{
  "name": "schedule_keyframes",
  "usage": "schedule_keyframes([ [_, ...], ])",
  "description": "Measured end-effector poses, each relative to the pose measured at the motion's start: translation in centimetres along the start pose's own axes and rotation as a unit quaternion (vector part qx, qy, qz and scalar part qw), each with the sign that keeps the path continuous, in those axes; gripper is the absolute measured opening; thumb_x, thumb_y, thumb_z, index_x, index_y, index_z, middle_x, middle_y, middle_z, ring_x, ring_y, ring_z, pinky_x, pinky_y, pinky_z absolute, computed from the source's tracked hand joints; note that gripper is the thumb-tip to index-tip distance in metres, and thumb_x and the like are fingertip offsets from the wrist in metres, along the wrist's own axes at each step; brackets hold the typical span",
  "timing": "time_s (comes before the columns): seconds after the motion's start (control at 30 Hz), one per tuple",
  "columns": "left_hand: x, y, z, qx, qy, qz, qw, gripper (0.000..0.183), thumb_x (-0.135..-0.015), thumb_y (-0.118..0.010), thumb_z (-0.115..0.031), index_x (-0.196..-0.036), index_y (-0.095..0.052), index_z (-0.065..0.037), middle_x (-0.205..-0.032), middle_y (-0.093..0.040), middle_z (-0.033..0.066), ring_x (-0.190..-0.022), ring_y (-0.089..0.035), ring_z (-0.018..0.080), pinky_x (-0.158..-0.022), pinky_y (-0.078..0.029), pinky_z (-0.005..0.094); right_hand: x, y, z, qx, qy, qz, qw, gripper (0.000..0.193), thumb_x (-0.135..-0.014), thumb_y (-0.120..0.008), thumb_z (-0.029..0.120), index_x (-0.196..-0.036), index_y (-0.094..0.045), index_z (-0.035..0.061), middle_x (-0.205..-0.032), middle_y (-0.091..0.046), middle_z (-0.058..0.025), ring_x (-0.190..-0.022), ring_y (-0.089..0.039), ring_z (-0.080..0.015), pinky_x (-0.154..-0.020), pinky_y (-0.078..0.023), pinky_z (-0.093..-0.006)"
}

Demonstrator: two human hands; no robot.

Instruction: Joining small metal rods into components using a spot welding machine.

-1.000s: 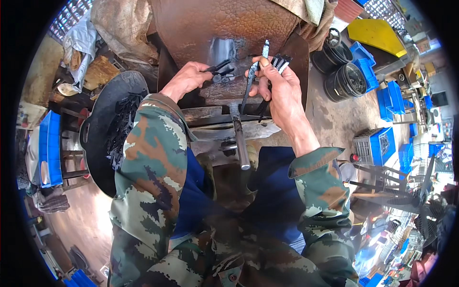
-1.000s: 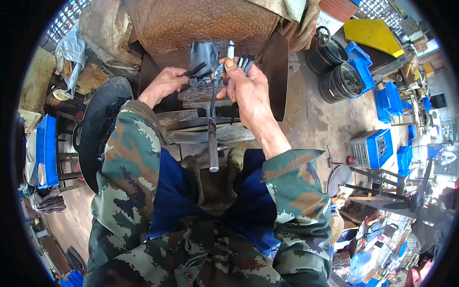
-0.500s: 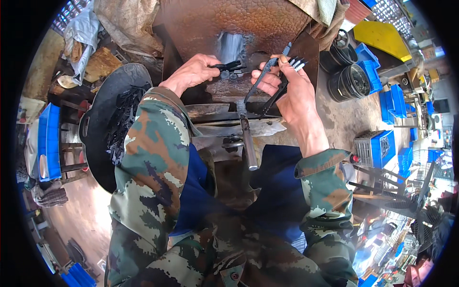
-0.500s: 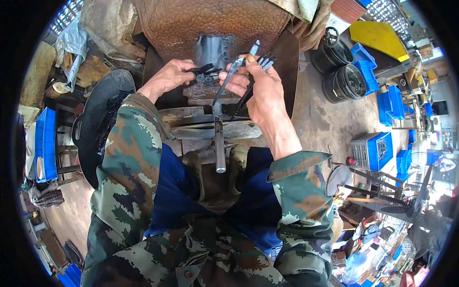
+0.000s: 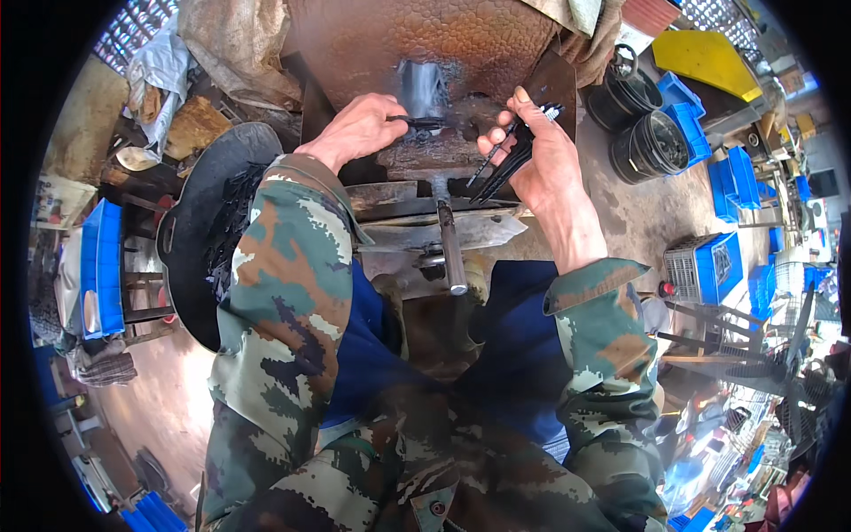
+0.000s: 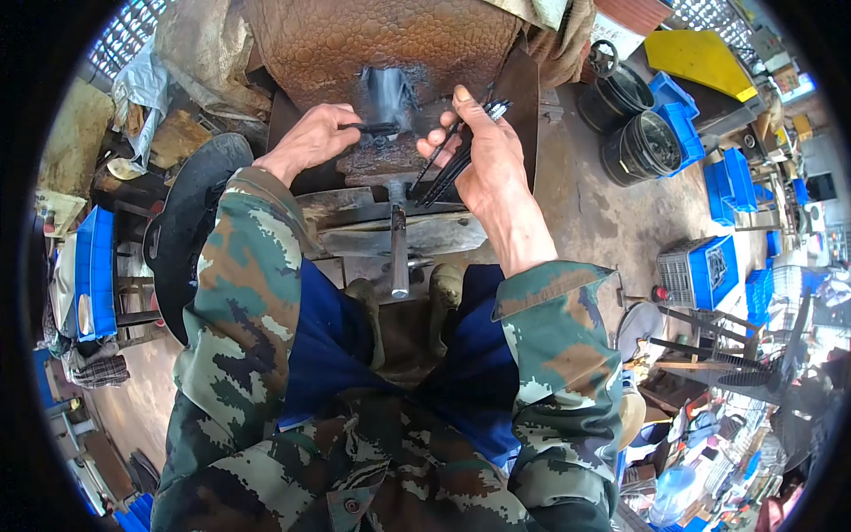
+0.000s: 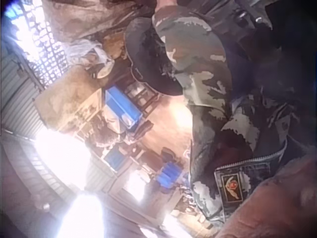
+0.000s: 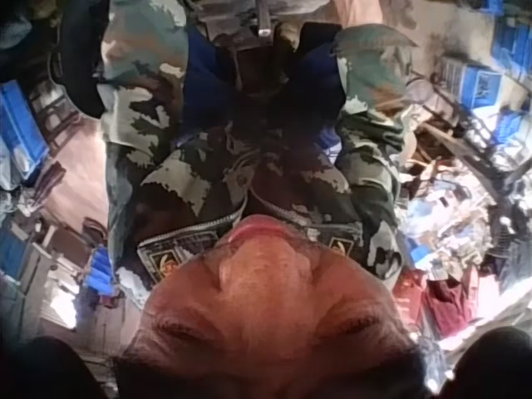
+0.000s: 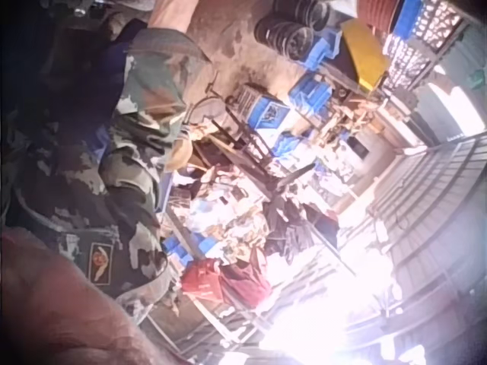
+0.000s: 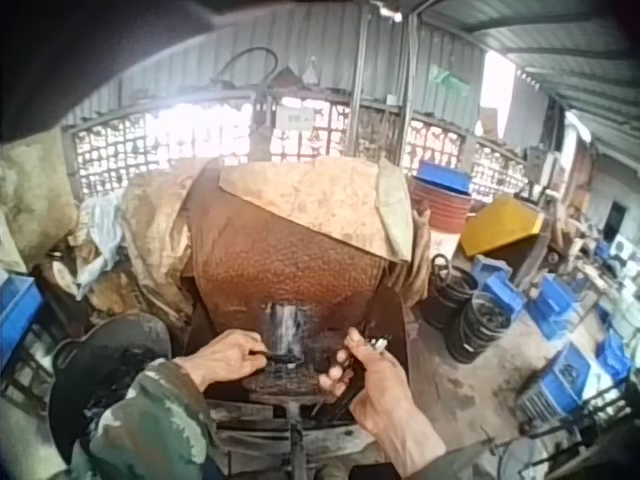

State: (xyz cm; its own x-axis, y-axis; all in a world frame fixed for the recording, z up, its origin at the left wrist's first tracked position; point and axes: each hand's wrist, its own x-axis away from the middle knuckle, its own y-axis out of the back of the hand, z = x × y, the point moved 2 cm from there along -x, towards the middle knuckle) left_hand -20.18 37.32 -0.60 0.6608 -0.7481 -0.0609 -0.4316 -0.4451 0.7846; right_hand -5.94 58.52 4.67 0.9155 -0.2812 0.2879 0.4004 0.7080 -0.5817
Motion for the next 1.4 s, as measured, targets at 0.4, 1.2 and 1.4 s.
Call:
schedule_keyframes([
  [0.4,1.4,1.4,1.0,0.096,0.196,-0.091,0.972,0.031,-0.093,-0.059,-0.027,-0.107,-0.068,-0.001,-0.085,-0.065,0.0044,-0.079,-0.059,0.0136,-0.074,-0.05,0.0288,2.9,0.6,-0.5,0.248,0.051,0.051,0.966,0.006,-0.09,-0.062,0.01,-0.093,-0.066,0.0067,-0.068,-0.056,0.0008,-0.048,-0.041,-0.0049,-0.044,-0.036,-0.0257],
  [1.2,1.2,1.4,3.3,0.187,0.239,-0.315,0.899,0.032,-0.09,-0.056,-0.033,-0.096,-0.067,-0.003,-0.087,-0.067,0.007,-0.07,-0.058,0.0161,-0.069,-0.046,0.0301,4.7,-0.7,-4.0,0.467,0.187,0.154,0.851,0.034,-0.082,-0.075,0.004,-0.115,-0.067,0.0054,-0.114,-0.069,-0.0044,-0.08,-0.065,-0.0108,-0.066,-0.054,-0.0244],
  [1.4,0.3,1.0,1.1,0.293,0.077,-0.372,0.877,0.034,-0.089,-0.061,-0.037,-0.092,-0.07,-0.005,-0.077,-0.069,0.0109,-0.073,-0.067,0.0268,-0.07,-0.052,0.0377,-0.7,-4.9,-2.4,0.402,0.257,0.086,0.875,0.026,-0.088,-0.074,0.019,-0.106,-0.066,0.0023,-0.1,-0.068,-0.0061,-0.059,-0.058,-0.0089,-0.048,-0.05,-0.024],
])
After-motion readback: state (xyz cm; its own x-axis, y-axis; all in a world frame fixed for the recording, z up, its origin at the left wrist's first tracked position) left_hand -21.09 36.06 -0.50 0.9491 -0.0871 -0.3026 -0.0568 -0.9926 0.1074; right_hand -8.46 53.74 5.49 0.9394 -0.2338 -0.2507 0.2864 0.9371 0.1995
